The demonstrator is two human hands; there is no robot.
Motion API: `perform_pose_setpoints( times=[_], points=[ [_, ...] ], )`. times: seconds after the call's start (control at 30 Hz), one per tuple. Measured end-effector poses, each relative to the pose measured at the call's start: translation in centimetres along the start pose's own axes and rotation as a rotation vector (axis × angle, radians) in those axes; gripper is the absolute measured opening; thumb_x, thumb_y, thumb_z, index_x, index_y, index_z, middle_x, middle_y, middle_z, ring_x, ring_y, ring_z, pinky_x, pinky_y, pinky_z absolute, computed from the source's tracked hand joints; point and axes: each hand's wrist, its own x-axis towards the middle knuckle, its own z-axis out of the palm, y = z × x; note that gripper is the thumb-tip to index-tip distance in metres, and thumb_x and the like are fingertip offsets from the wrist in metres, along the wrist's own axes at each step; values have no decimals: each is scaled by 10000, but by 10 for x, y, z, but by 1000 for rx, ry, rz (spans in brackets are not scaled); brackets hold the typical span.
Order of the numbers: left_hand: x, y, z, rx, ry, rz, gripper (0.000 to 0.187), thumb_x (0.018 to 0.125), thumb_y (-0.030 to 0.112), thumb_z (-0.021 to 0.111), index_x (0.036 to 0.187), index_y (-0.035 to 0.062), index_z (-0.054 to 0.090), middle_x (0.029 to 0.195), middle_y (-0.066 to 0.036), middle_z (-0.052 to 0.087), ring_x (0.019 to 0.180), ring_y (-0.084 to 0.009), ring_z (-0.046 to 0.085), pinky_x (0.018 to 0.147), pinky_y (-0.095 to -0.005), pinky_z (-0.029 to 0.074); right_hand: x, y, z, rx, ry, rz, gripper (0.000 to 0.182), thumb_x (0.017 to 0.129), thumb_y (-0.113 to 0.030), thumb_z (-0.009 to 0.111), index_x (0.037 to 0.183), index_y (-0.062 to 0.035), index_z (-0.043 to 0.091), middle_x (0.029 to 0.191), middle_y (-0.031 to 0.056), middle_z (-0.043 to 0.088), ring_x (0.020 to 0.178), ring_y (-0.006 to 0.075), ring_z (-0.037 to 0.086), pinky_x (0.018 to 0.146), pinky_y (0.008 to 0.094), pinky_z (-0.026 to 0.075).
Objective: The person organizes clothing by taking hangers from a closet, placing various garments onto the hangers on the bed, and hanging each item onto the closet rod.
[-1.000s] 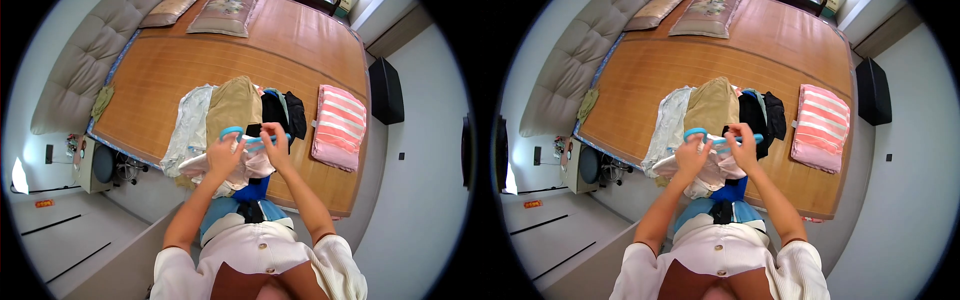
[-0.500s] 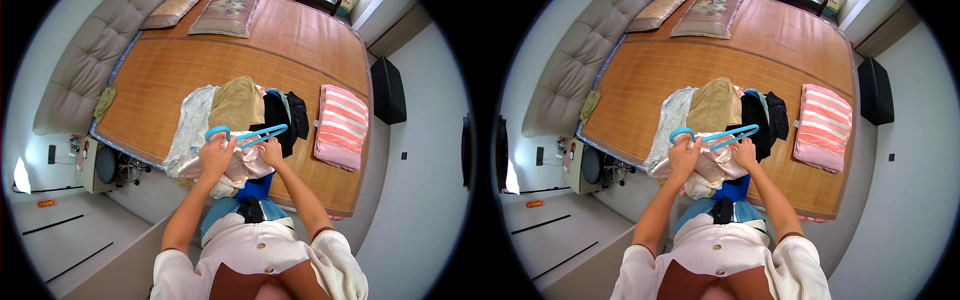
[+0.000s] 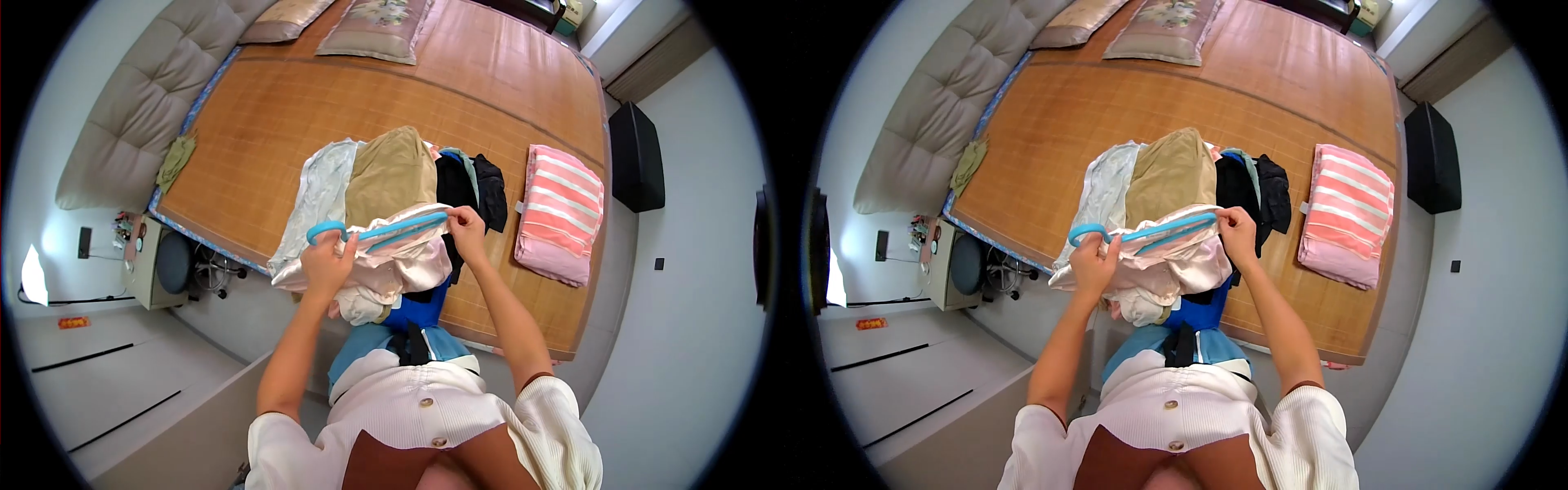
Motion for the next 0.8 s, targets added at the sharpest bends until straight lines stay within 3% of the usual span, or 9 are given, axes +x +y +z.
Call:
perform_pose_setpoints(
  times=[0.17,0.27,0.33,0.4,0.5,0.6,0.63,0.77,0.8],
  points=[
    [0,8,1,-10,-24,51,267,810,346,739,845,83,706,746,-91,685,653,-326,661,560,-410,507,-1,-72,-3,-59,-1,-188,96,824,60,604,872,7,669,848,68,609,692,143,591,620,245,467],
    [5,17,5,-48,-3,59,253,813,342,737,876,98,708,764,-93,687,656,-328,658,559,-412,506,-14,-100,8,-101,-31,-309,154,789,93,586,865,-10,671,858,103,599,706,199,610,603,266,467],
    [7,16,13,-35,62,101,259,819,344,732,902,101,707,781,-102,690,664,-333,659,562,-419,506,-26,-116,14,-182,-68,-456,154,732,45,633,852,-38,683,899,127,621,782,300,632,674,346,506],
    [9,14,20,19,95,68,288,822,359,729,917,89,700,789,-114,689,673,-338,660,566,-425,505,-42,-131,20,-250,-138,-570,187,724,6,660,901,-51,680,923,126,631,818,314,634,710,361,514],
    [16,15,18,-29,137,-3,325,826,377,723,919,68,692,791,-128,685,682,-347,662,571,-435,503,-58,-148,23,-286,-417,-466,243,805,-62,657,1047,-73,648,869,119,665,753,302,654,653,383,515],
    [21,16,8,-104,116,-42,338,815,370,742,890,45,683,755,-134,670,664,-335,661,558,-421,493,-56,-145,19,-374,-364,-341,226,828,-87,657,1054,-76,649,828,120,669,702,304,649,621,392,508],
    [20,13,5,-112,100,-40,333,812,363,747,883,45,682,746,-133,667,656,-329,660,553,-415,490,-47,-144,20,-406,-175,-595,249,807,-93,674,1054,-75,644,824,118,661,700,291,645,588,377,495],
    [23,9,-8,-141,41,-22,317,807,345,761,855,45,672,693,-121,644,610,-303,643,533,-387,476,-24,-173,8,-627,-81,-805,422,790,-139,692,1197,-81,593,1034,100,588,987,285,560,914,434,413],
    [24,10,-11,-166,22,-9,316,807,345,760,851,45,669,684,-116,637,600,-299,637,529,-382,473,-20,-175,10,-645,-102,-826,446,799,-143,683,1227,-81,577,1019,100,587,981,281,560,920,427,409]
  ],
)
